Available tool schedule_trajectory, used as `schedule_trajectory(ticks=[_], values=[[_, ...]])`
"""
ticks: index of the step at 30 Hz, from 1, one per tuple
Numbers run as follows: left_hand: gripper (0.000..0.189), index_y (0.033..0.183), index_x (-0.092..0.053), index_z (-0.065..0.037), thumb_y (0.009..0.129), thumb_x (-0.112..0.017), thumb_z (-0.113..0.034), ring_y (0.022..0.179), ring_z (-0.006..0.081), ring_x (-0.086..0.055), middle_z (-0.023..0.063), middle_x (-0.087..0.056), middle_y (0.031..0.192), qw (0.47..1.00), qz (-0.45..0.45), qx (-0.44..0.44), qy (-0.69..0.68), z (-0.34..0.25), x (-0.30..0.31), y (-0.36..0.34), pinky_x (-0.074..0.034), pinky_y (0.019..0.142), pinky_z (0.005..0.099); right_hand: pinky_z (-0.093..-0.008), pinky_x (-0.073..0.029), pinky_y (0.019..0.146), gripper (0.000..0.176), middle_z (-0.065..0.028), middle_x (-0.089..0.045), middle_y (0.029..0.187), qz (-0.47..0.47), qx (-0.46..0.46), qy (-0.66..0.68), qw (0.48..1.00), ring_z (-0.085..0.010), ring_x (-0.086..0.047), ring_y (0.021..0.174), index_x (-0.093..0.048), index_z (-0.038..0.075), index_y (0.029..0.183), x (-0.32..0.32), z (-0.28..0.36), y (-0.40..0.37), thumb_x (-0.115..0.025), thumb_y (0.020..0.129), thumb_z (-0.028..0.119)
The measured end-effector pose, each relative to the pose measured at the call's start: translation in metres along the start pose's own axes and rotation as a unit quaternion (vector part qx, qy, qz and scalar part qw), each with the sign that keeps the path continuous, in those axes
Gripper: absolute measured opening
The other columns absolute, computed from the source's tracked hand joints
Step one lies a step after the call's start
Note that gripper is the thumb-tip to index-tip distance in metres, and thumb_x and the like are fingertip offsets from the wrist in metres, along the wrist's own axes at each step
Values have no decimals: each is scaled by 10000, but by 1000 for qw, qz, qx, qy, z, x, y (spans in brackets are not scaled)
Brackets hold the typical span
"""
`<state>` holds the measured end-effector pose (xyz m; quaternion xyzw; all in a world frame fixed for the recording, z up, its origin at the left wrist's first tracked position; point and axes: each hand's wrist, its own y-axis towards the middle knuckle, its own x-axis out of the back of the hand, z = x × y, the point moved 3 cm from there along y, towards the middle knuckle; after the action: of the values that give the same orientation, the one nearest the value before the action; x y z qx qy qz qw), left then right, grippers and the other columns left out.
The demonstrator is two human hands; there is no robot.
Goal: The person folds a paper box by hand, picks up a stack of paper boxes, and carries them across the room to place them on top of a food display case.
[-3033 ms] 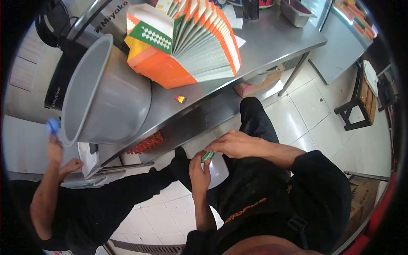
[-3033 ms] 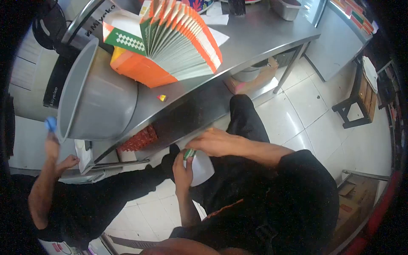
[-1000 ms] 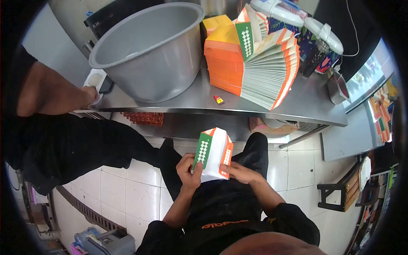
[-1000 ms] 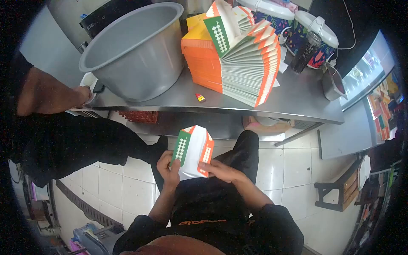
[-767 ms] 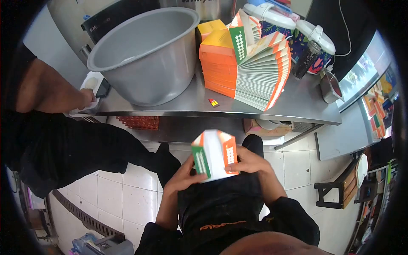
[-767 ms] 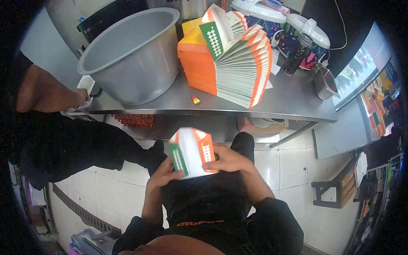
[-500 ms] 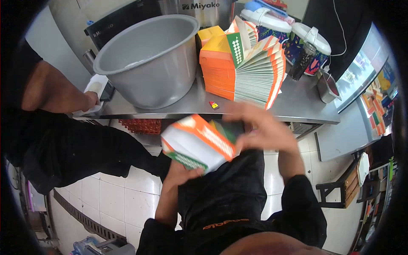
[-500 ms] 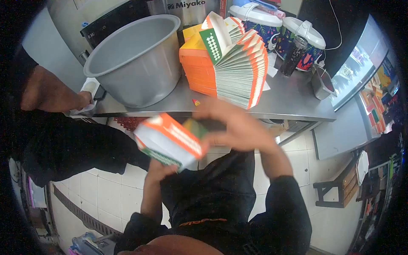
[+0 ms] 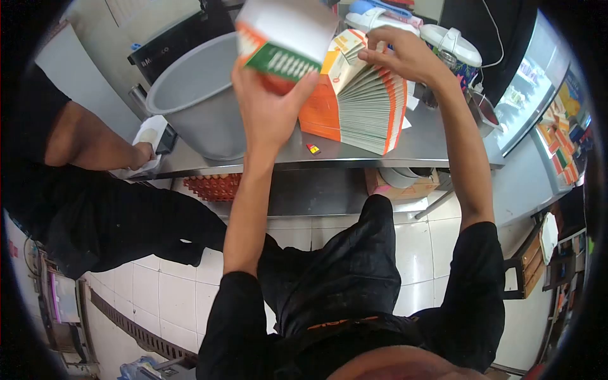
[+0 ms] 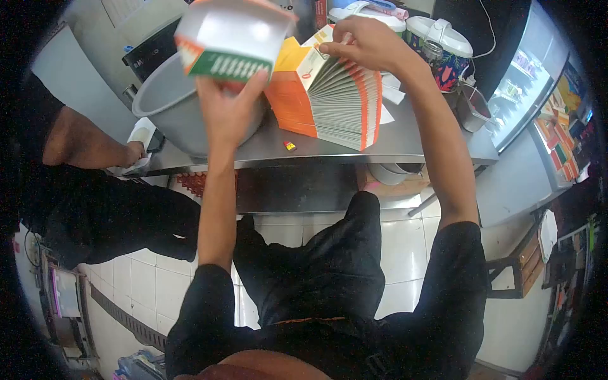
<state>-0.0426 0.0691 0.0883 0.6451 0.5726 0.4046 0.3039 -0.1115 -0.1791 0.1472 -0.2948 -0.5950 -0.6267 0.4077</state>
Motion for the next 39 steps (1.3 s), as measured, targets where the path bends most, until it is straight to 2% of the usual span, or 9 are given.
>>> schedule_trajectory(ticks=[4, 7, 9, 17, 20, 26, 31, 35, 39], values=[[773, 1244, -493, -2, 669, -807, -413, 1153, 401, -457, 253, -404, 1277, 997, 21, -27, 73, 11, -51, 25, -398, 980, 451, -358, -470, 723, 385, -145, -648, 878, -16, -31, 57, 998, -259, -605, 783, -609, 18, 926, -6, -5, -35, -625, 878, 399], [792, 1244, -514, -15, 652, -800, -457, 1178, 408, -446, 256, -389, 1297, 989, 105, 37, 95, 41, -83, 16, -393, 990, 457, -383, -492, 694, 445, -161, -650, 811, -47, -22, 62, 997, -294, -642, 765, -610, 30, 903, -13, -20, -44, -632, 851, 470], [765, 1218, -531, -9, 637, -818, -417, 1195, 368, -449, 223, -447, 1254, 981, 95, -12, 170, 45, -85, 3, -381, 1008, 431, -383, -491, 688, 437, -158, -649, 807, -55, -31, 68, 996, -288, -640, 754, -610, 29, 902, -18, -23, -51, -631, 854, 463], [720, 1173, -552, -45, 635, -803, -451, 1110, 385, -473, 223, -432, 1209, 988, 39, 38, 145, 52, -91, 12, -404, 938, 470, -368, -473, 761, 479, -159, -657, 963, -87, -59, 115, 988, -267, -613, 841, -600, -21, 1045, -34, -39, -71, -619, 864, 423], [726, 1176, -532, -47, 640, -798, -459, 1117, 384, -461, 220, -430, 1202, 971, 99, 120, 183, 59, -93, 3, -406, 932, 470, -364, -463, 812, 429, -166, -656, 969, -98, -56, 146, 983, -290, -620, 892, -609, -20, 1027, -38, -37, -75, -626, 870, 378], [781, 1247, -463, -58, 642, -812, -406, 1119, 392, -461, 225, -405, 1229, 987, 2, 87, 134, 77, -105, -41, -403, 933, 480, -364, -424, 939, 315, -147, -646, 1138, -131, -79, 214, 965, -267, -595, 1076, -605, -7, 985, -58, -44, -92, -630, 873, 286], [752, 1248, -457, -41, 680, -804, -390, 1152, 385, -452, 224, -414, 1233, 989, 50, 108, 86, 75, -97, -39, -397, 965, 442, -369, -362, 1026, 288, -166, -544, 1307, -207, -123, 331, 913, -276, -498, 1223, -577, 19, 1040, -102, -52, -111, -618, 880, 255], [601, 1255, -482, -34, 810, -723, -357, 1178, 328, -472, 213, -453, 1285, 982, 135, 130, -10, 105, -87, -29, -387, 990, 398, -383, -329, 1055, 554, -224, -399, 1416, -251, -206, 412, 851, -298, -416, 1292, -468, 2, 1250, -123, -58, -112, -657, 843, 327], [654, 1348, -385, -42, 865, -667, -380, 1204, 312, -464, 180, -445, 1341, 956, 119, 247, -108, 107, -88, -20, -377, 986, 414, -403, -275, 1085, 904, -243, -369, 1423, -220, -337, 466, 787, -311, -365, 1318, -281, -48, 1423, -120, -44, -118, -687, 784, 446]])
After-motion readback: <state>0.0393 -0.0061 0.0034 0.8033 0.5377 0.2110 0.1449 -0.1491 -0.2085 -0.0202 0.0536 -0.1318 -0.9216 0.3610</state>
